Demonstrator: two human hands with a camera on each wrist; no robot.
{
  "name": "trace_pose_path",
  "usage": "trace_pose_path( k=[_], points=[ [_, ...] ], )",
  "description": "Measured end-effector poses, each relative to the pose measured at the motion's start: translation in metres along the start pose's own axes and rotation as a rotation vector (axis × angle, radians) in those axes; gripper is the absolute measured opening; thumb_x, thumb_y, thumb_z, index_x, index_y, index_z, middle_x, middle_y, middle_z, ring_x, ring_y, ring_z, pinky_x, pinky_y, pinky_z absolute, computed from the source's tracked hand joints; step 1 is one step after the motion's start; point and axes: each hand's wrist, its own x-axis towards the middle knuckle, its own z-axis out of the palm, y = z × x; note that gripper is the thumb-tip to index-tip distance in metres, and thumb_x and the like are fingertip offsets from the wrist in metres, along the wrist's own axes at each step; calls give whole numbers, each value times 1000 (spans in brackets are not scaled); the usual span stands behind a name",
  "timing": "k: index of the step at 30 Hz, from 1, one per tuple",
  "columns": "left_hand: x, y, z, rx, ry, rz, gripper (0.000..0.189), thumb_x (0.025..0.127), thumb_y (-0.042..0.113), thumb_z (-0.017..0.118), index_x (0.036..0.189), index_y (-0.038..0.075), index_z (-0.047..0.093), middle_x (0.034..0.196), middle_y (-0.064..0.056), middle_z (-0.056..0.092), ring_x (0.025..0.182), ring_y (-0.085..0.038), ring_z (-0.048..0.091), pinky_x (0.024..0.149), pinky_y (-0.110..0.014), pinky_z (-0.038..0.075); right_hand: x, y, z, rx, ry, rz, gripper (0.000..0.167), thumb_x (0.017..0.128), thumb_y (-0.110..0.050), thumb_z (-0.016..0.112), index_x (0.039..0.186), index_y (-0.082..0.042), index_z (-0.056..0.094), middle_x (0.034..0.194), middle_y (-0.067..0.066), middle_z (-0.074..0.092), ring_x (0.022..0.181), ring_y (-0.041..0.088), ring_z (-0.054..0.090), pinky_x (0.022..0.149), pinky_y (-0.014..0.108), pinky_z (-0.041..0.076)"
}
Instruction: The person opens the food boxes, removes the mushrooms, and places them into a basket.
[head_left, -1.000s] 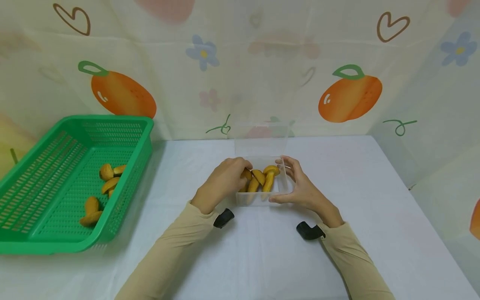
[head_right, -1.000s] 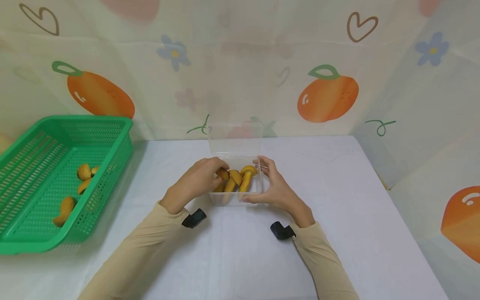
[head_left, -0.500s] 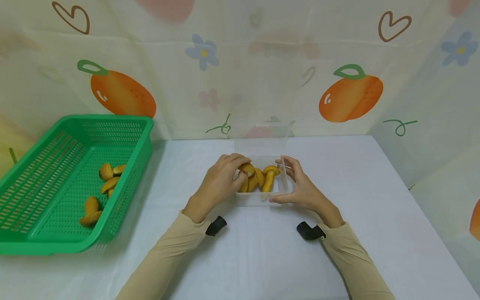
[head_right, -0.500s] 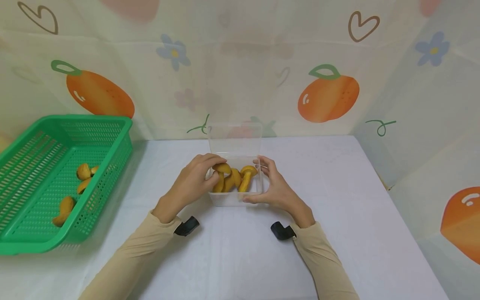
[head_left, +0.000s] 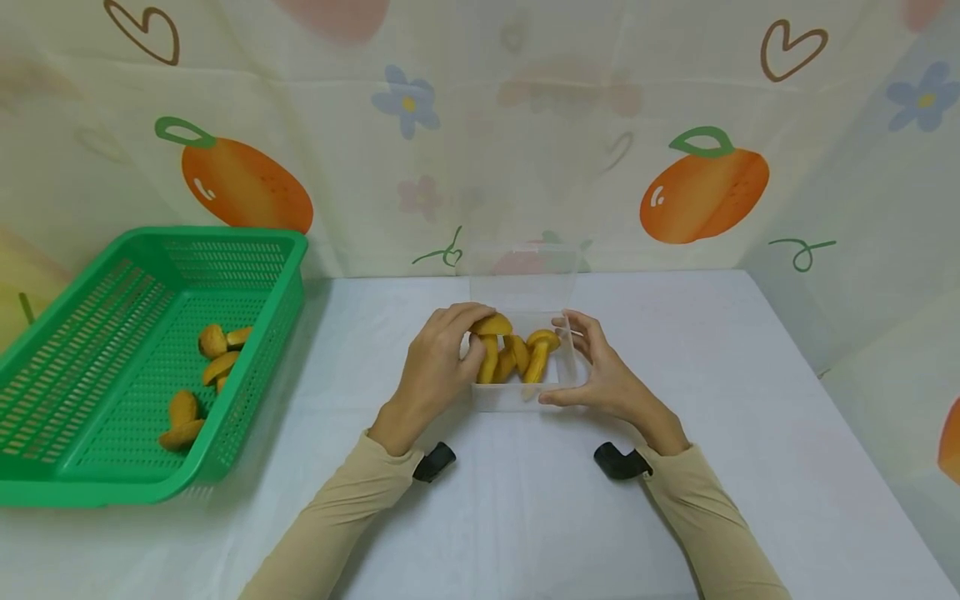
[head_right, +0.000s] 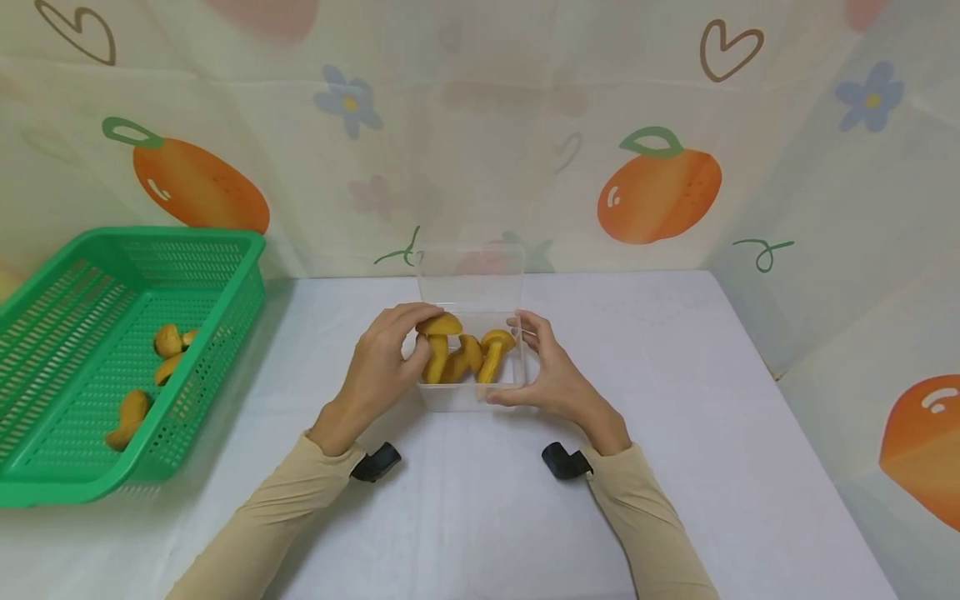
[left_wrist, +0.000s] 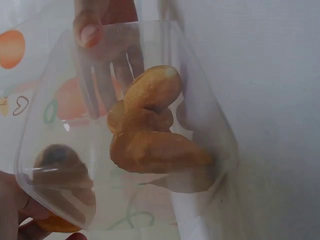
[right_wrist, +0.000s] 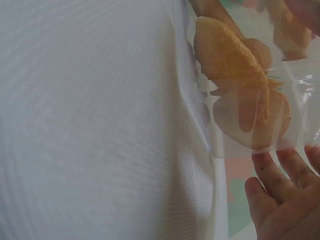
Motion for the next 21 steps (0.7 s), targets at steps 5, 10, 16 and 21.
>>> trace_pose_path(
  k=[5,10,16,21],
  points=[
    [1,1,-3,-82,63,-21,32,89,-5,54,117,2,68,118,-10,68,102,-24,65,90,-36,56,0,1,0,-10,-3,26,117,70,-22,92,155,-15,12,160,8,26,149,40,22,120,62,20],
    [2,-1,-6,-144,59,-72,31,90,-4,53,116,3,68,117,-10,67,95,-20,65,78,-33,58,0,1,0,-9,-2,26,117,70,-21,92,155,-15,12,161,9,26,149,40,22,120,62,20],
    [2,-2,-9,-200,-3,-130,34,88,0,51,118,5,66,119,-9,64,93,-20,63,76,-33,59,0,0,0,-1,-3,11,117,70,-20,91,155,-15,12,160,9,27,149,40,23,120,62,20],
    [3,-1,-11,-209,-39,-175,28,90,11,60,118,6,62,117,-9,63,89,-21,64,78,-34,60,0,-1,0,0,-1,6,116,70,-20,92,155,-15,13,160,9,28,149,40,23,120,62,20]
  ],
)
